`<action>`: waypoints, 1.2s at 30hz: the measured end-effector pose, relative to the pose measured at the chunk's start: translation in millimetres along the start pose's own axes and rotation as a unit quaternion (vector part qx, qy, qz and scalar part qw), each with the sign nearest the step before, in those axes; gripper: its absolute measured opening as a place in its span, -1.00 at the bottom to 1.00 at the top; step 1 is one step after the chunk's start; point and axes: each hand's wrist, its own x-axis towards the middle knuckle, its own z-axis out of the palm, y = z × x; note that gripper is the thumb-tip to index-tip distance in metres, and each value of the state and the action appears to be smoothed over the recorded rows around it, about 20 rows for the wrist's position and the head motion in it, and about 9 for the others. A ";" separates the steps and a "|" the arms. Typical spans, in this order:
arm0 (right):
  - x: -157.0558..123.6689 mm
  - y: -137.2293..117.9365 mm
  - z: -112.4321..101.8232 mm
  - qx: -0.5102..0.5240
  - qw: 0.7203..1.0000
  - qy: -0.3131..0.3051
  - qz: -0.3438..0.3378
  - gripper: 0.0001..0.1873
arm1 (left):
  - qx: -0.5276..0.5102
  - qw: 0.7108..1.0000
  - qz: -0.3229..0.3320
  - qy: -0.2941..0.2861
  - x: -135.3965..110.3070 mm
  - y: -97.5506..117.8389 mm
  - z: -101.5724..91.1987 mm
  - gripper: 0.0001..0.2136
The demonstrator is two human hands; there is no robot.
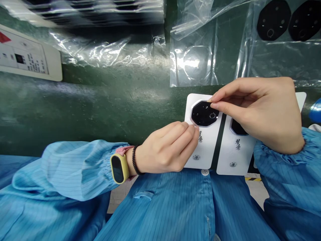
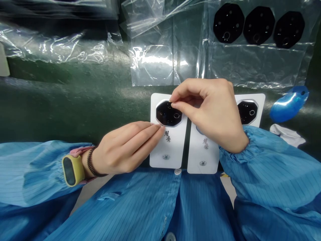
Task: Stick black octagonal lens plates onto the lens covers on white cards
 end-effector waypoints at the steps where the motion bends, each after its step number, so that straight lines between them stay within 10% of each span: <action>1: -0.4 0.2 0.0 -0.004 1.000 -0.001 0.006 -0.81 | 0.003 1.000 0.000 -0.001 -0.4 0.0 -0.1 -0.85; 36: -14.8 6.2 8.5 -0.233 0.940 0.060 -0.242 -0.75 | 0.058 0.998 -0.030 0.023 6.5 9.4 1.8 -0.89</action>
